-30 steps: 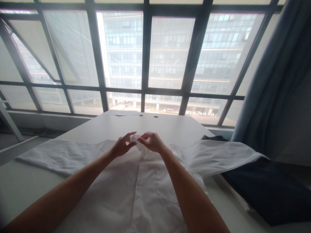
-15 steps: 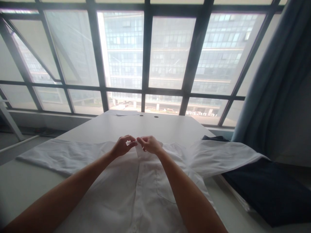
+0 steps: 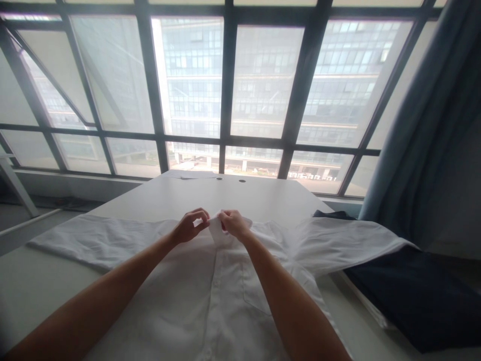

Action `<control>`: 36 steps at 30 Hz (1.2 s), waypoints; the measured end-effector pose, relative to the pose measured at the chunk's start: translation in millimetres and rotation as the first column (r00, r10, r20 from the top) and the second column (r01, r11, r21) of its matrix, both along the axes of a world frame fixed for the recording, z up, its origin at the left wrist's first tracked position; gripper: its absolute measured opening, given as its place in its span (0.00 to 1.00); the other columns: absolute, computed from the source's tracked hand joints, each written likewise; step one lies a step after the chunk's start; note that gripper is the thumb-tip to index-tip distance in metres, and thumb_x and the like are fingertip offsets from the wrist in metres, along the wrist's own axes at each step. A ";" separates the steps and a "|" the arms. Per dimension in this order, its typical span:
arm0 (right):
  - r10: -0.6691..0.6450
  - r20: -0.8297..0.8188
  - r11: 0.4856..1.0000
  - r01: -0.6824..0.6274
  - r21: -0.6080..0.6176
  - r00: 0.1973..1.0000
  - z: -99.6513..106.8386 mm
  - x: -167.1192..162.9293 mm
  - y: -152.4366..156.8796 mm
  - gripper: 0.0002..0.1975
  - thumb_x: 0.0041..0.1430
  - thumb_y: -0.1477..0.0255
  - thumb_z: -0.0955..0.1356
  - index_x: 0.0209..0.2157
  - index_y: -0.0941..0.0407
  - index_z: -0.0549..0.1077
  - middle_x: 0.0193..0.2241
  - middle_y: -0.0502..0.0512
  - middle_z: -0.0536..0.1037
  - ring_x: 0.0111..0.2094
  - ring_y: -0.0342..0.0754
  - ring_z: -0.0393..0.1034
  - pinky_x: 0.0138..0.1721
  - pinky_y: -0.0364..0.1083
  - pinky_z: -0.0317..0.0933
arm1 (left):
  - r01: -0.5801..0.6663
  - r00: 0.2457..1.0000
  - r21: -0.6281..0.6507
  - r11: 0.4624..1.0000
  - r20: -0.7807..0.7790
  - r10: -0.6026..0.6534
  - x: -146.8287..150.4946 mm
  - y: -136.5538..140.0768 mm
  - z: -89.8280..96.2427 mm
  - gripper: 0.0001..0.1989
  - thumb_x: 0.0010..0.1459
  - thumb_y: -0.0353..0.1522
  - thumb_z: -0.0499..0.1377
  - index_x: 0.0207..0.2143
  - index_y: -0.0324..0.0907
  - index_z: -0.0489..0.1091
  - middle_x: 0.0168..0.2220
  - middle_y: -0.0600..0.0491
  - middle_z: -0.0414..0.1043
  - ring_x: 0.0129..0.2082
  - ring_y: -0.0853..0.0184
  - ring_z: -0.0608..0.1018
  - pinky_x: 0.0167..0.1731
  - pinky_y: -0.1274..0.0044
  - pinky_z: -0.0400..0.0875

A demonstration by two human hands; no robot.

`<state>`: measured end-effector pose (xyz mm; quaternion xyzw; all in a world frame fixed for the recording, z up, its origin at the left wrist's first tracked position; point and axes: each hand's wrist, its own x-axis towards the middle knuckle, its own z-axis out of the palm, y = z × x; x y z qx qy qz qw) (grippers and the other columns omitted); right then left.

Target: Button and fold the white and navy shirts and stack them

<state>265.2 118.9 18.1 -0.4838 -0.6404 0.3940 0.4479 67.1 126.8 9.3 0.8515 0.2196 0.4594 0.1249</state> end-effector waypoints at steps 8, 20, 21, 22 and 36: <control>0.032 -0.028 0.999 -0.033 -0.013 0.999 3.5 3.3 -3.4 0.15 0.56 0.64 0.65 0.20 0.57 0.68 0.13 0.46 0.67 0.15 0.39 0.59 0.17 0.39 0.54 | -0.153 0.988 -0.053 0.987 -0.028 0.151 5.4 1.0 -0.7 0.09 0.61 0.36 0.60 0.32 0.40 0.73 0.29 0.52 0.76 0.28 0.69 0.75 0.31 0.78 0.69; -0.381 0.754 0.917 0.321 0.236 0.536 -2.7 85.3 3.1 0.15 0.60 0.69 0.63 0.43 0.55 0.79 0.43 0.61 0.81 0.45 0.53 0.74 0.45 0.46 0.63 | -0.642 0.766 -0.224 0.734 -0.127 0.631 -25.7 33.7 -27.2 0.09 0.65 0.35 0.52 0.39 0.41 0.70 0.32 0.48 0.77 0.33 0.61 0.79 0.35 0.75 0.69; -0.352 0.786 0.924 0.322 0.205 0.509 -8.7 96.8 2.8 0.15 0.59 0.70 0.64 0.43 0.56 0.80 0.44 0.61 0.80 0.46 0.53 0.74 0.46 0.45 0.63 | -0.652 0.757 -0.230 0.722 -0.143 0.638 -26.2 34.0 -26.1 0.10 0.65 0.35 0.52 0.41 0.40 0.70 0.34 0.47 0.78 0.35 0.62 0.79 0.36 0.75 0.69; -0.323 0.801 0.932 0.316 0.176 0.504 -14.8 106.2 2.3 0.16 0.59 0.70 0.64 0.44 0.56 0.80 0.46 0.61 0.80 0.47 0.53 0.74 0.48 0.45 0.62 | -0.659 0.752 -0.222 0.719 -0.164 0.639 -26.5 33.3 -24.4 0.11 0.64 0.35 0.53 0.43 0.39 0.70 0.37 0.46 0.78 0.36 0.62 0.79 0.38 0.75 0.70; -0.192 0.914 0.929 0.367 0.052 0.358 -40.8 127.4 8.5 0.30 0.69 0.59 0.53 0.66 0.60 0.57 0.68 0.63 0.54 0.68 0.54 0.47 0.64 0.55 0.42 | -0.757 0.420 -0.080 0.648 -0.820 0.389 -108.1 19.6 -25.5 0.34 0.64 0.51 0.43 0.67 0.46 0.54 0.69 0.45 0.47 0.68 0.51 0.54 0.61 0.50 0.49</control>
